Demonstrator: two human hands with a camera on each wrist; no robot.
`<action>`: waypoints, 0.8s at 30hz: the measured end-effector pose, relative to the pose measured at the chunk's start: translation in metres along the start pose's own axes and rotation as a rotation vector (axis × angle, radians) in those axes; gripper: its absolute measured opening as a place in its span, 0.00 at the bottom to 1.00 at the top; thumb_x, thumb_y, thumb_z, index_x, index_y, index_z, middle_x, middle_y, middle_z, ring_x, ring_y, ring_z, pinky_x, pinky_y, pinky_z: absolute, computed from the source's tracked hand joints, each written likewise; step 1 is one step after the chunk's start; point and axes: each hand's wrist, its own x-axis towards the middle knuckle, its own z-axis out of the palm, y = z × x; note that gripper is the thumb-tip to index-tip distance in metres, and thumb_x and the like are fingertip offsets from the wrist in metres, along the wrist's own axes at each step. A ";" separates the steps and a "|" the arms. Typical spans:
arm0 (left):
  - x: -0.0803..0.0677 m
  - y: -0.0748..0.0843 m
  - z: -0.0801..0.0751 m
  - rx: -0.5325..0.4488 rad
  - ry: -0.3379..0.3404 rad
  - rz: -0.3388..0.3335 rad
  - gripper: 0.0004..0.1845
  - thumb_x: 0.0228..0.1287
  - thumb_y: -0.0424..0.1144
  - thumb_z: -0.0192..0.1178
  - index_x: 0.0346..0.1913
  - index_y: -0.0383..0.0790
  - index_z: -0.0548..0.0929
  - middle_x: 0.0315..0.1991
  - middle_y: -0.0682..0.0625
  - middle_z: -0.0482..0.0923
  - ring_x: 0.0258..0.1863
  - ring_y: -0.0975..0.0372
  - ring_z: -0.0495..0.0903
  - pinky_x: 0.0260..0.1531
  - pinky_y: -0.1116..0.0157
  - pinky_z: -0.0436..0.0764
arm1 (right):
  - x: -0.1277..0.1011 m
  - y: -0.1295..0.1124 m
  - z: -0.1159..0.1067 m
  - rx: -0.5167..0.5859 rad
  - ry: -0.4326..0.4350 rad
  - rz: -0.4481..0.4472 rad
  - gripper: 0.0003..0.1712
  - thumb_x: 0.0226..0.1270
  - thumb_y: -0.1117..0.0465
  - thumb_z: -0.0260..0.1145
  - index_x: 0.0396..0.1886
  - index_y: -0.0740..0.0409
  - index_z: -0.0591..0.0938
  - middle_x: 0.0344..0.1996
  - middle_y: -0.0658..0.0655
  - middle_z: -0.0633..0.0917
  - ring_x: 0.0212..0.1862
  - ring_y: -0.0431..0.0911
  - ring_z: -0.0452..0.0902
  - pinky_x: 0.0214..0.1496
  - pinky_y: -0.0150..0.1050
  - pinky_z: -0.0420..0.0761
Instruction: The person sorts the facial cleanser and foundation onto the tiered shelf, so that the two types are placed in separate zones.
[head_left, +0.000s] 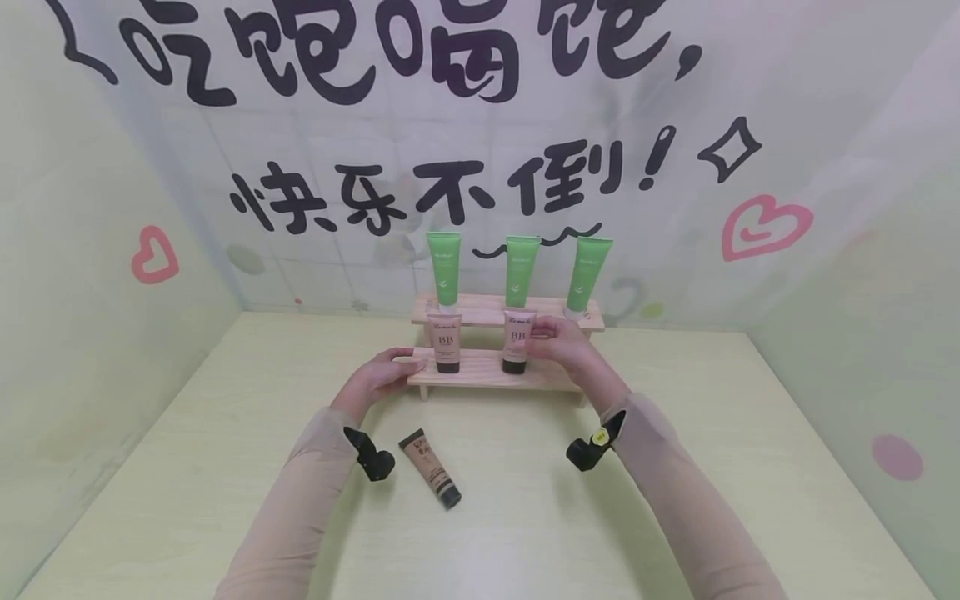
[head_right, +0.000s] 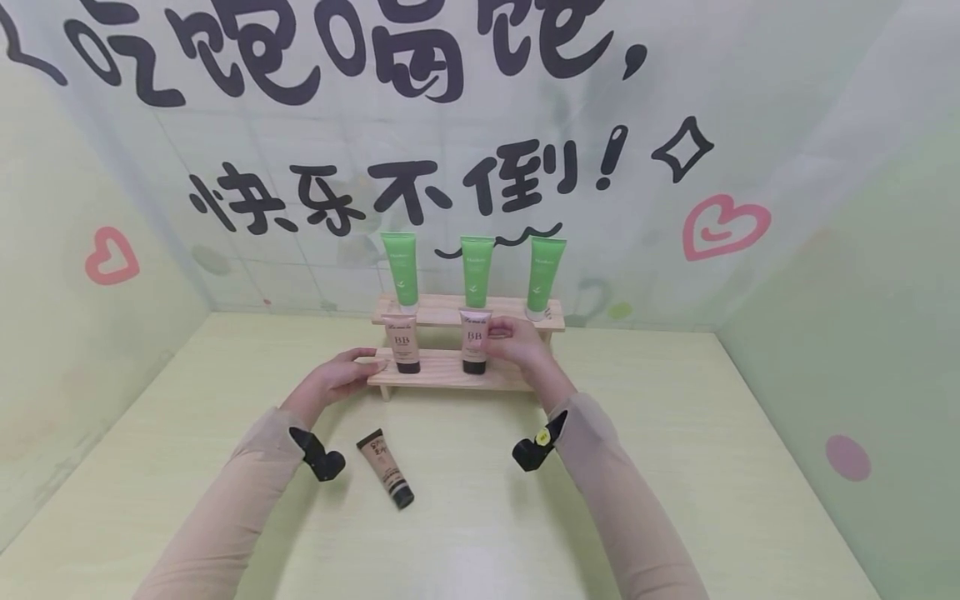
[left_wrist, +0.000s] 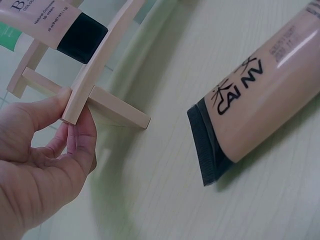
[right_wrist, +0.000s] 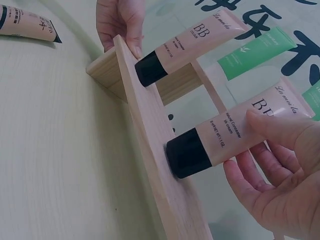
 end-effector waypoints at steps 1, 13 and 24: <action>0.000 0.000 0.000 -0.001 -0.001 0.000 0.30 0.67 0.35 0.50 0.68 0.35 0.53 0.63 0.37 0.61 0.52 0.58 0.72 0.64 0.60 0.67 | 0.000 0.001 0.000 0.007 0.003 -0.004 0.32 0.55 0.67 0.65 0.60 0.67 0.67 0.59 0.66 0.72 0.61 0.57 0.68 0.65 0.47 0.67; -0.002 0.002 0.000 0.012 -0.004 0.012 0.31 0.67 0.35 0.50 0.69 0.34 0.52 0.64 0.35 0.61 0.52 0.57 0.72 0.64 0.59 0.66 | 0.001 0.006 -0.001 0.019 -0.028 -0.028 0.33 0.55 0.66 0.65 0.61 0.66 0.66 0.60 0.66 0.71 0.62 0.57 0.67 0.66 0.47 0.66; -0.001 0.000 0.000 0.002 -0.001 0.020 0.30 0.66 0.34 0.51 0.68 0.34 0.53 0.61 0.36 0.63 0.44 0.61 0.75 0.62 0.60 0.68 | 0.000 0.009 -0.001 0.010 -0.060 -0.048 0.32 0.57 0.66 0.63 0.61 0.66 0.65 0.60 0.67 0.70 0.62 0.58 0.66 0.67 0.49 0.64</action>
